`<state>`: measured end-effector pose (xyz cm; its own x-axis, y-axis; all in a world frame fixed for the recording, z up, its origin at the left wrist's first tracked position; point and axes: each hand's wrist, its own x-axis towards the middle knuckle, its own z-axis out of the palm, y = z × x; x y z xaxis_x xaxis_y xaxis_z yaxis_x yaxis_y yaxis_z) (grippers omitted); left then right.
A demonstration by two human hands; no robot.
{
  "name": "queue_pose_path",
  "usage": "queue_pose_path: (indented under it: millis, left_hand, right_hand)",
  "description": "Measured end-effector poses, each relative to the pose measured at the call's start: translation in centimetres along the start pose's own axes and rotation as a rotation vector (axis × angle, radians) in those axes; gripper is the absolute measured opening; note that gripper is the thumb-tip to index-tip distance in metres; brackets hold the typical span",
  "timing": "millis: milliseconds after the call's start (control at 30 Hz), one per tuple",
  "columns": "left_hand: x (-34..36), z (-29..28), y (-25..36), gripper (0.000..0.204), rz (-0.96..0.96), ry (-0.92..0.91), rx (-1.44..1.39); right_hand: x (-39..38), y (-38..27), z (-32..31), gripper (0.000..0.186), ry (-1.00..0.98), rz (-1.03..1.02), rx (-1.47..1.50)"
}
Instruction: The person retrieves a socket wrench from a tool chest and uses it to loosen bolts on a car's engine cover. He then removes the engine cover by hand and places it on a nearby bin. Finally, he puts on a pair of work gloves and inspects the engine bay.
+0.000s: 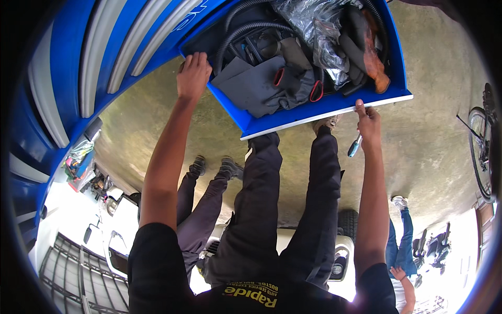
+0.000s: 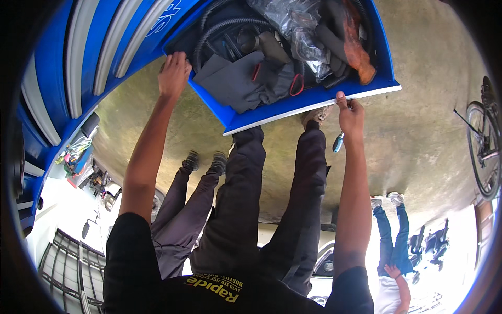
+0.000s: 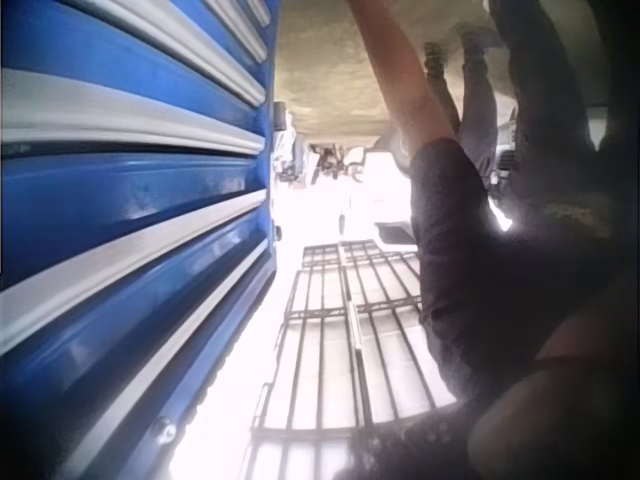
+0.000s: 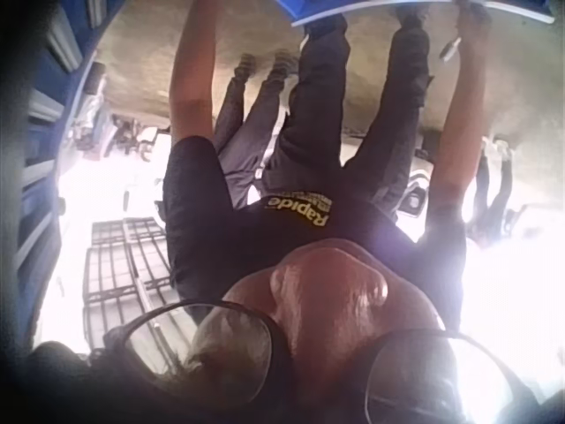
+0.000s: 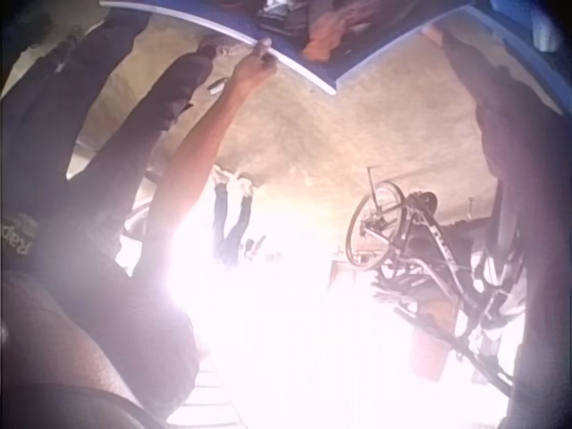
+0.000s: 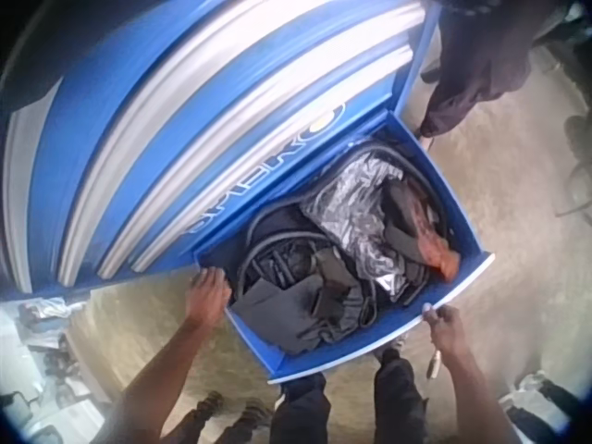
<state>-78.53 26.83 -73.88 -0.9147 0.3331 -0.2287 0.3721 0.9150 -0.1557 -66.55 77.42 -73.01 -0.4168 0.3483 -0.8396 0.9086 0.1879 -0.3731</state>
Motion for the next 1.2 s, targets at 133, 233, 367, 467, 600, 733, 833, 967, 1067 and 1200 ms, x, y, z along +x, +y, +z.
queue_pose_path:
  millis: [133, 233, 367, 467, 600, 733, 833, 967, 1067, 1200]
  left_hand:
    - [-2.7, -3.8, -0.5, 0.014, -0.034, 0.072, -0.007]
    - [-5.0, -6.4, -1.0, 0.014, 0.026, 0.067, 0.008]
    - [-7.9, -10.1, -1.1, 0.015, 0.017, 0.117, 0.023]
    - [-10.2, -13.9, -1.2, 0.017, -0.022, 0.119, 0.049]
    - [-14.4, -17.9, -2.4, 0.018, -0.1, 0.167, 0.079]
    - [-17.1, -20.9, -0.8, 0.018, -0.093, 0.237, -0.038]
    - [-15.8, -20.5, 3.5, 0.016, -0.128, 0.28, -0.269]
    - [-12.4, -16.7, 10.0, 0.015, -0.491, 0.237, -0.765]
    - [-10.2, -13.8, 12.5, 0.02, -0.909, 0.123, -1.248]
    - [-9.4, -10.8, 13.0, 0.021, -1.274, 0.154, -1.74]
  right_hand:
    - [-0.1, -0.1, -0.1, 0.051, -0.007, 0.016, 0.004]
    - [-0.1, 0.1, -0.1, 0.051, -0.005, -0.007, 0.001]
    - [0.4, -0.2, 0.0, 0.052, -0.003, -0.022, -0.016]
    - [0.4, -0.3, 0.0, 0.053, -0.003, -0.012, -0.014]
    - [0.2, -0.2, 0.4, 0.054, 0.005, -0.059, 0.029]
    - [0.2, -0.2, 0.2, 0.054, 0.01, -0.042, 0.017]
    - [0.3, 0.1, 0.2, 0.053, 0.016, -0.053, 0.016]
    - [-0.1, -0.5, 0.5, 0.053, 0.023, -0.064, 0.014]
    - [0.2, 0.0, 0.6, 0.052, 0.039, -0.109, -0.001]
    - [0.1, 0.2, 0.7, 0.051, 0.05, -0.133, -0.011]
